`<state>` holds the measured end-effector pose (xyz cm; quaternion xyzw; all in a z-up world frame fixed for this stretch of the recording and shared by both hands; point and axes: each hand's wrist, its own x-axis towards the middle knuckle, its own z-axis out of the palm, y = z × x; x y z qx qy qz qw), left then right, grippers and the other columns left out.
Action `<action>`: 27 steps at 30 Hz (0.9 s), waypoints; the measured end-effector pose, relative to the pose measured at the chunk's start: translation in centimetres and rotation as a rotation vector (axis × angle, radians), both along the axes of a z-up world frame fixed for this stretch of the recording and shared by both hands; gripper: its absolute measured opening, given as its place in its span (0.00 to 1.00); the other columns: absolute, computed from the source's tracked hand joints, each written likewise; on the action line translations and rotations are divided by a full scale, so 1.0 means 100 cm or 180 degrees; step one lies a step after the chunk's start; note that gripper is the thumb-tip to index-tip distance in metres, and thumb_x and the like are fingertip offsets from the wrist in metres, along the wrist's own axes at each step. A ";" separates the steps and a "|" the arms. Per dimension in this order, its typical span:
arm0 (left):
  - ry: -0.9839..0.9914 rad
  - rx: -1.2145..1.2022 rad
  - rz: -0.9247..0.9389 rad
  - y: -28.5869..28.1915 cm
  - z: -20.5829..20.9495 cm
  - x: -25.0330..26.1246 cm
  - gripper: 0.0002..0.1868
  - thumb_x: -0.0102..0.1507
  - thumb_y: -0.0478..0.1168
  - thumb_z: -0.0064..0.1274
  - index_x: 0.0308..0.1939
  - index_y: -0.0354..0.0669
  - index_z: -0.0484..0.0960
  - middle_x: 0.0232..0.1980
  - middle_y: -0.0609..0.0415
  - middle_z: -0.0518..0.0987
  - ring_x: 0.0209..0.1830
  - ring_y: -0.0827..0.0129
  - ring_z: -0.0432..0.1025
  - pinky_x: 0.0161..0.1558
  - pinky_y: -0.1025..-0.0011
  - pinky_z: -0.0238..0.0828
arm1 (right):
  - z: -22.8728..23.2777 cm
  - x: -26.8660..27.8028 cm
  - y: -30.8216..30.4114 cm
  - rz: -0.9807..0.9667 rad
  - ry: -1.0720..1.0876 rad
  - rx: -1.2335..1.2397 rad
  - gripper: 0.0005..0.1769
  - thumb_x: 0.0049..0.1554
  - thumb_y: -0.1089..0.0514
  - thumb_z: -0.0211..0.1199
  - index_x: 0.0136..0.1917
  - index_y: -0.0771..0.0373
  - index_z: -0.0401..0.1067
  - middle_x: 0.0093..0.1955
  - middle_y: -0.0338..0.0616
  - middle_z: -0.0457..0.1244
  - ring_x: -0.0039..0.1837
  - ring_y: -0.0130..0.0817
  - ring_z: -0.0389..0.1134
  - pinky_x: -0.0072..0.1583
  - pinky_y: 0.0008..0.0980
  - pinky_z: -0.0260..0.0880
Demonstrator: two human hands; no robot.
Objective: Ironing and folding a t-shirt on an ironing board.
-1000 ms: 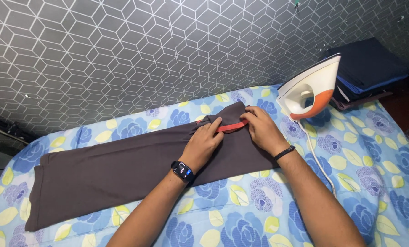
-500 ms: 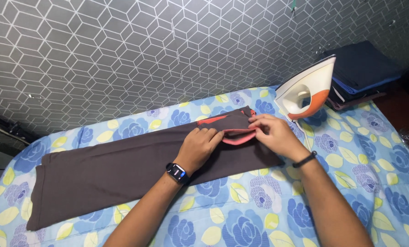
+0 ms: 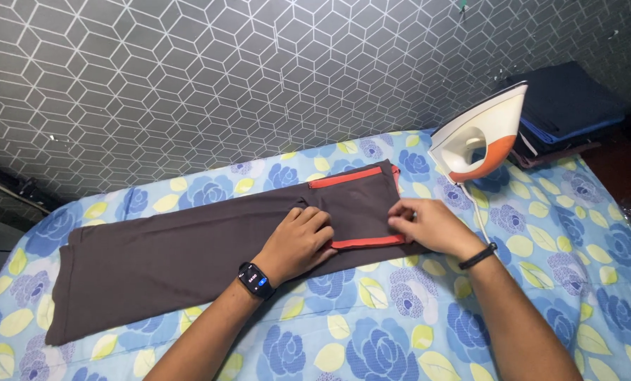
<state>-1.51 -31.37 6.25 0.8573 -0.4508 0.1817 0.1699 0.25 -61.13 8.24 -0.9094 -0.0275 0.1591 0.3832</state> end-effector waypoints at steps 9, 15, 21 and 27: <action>0.0173 -0.0577 0.0562 0.008 -0.028 0.018 0.08 0.67 0.43 0.54 0.47 0.44 0.81 0.58 0.53 0.77 0.62 0.60 0.70 0.61 0.60 0.63 | -0.041 0.049 0.039 -0.0568 -0.2192 -0.0933 0.10 0.61 0.55 0.63 0.54 0.60 0.70 0.47 0.52 0.68 0.51 0.56 0.69 0.50 0.51 0.67; 0.0299 -0.0179 0.0741 0.012 -0.023 0.017 0.13 0.63 0.48 0.59 0.39 0.41 0.81 0.51 0.50 0.76 0.55 0.57 0.69 0.58 0.57 0.62 | -0.077 0.062 0.042 -0.0538 -0.2796 -0.1000 0.05 0.62 0.60 0.60 0.53 0.58 0.68 0.46 0.45 0.66 0.53 0.47 0.68 0.53 0.48 0.60; -0.0255 -0.0405 0.0466 0.013 -0.019 0.018 0.10 0.63 0.45 0.57 0.35 0.44 0.77 0.64 0.46 0.75 0.70 0.54 0.67 0.69 0.54 0.57 | -0.056 0.050 0.046 -0.0418 -0.3408 -0.1521 0.04 0.59 0.59 0.63 0.49 0.59 0.71 0.47 0.47 0.63 0.52 0.47 0.65 0.55 0.46 0.59; -0.0096 -0.0258 0.0733 0.012 -0.043 0.022 0.23 0.61 0.34 0.53 0.61 0.43 0.75 0.60 0.50 0.76 0.66 0.60 0.69 0.73 0.54 0.56 | -0.050 0.036 0.067 0.0490 -0.2984 -0.0294 0.11 0.63 0.54 0.62 0.58 0.56 0.74 0.63 0.45 0.66 0.67 0.47 0.65 0.68 0.46 0.62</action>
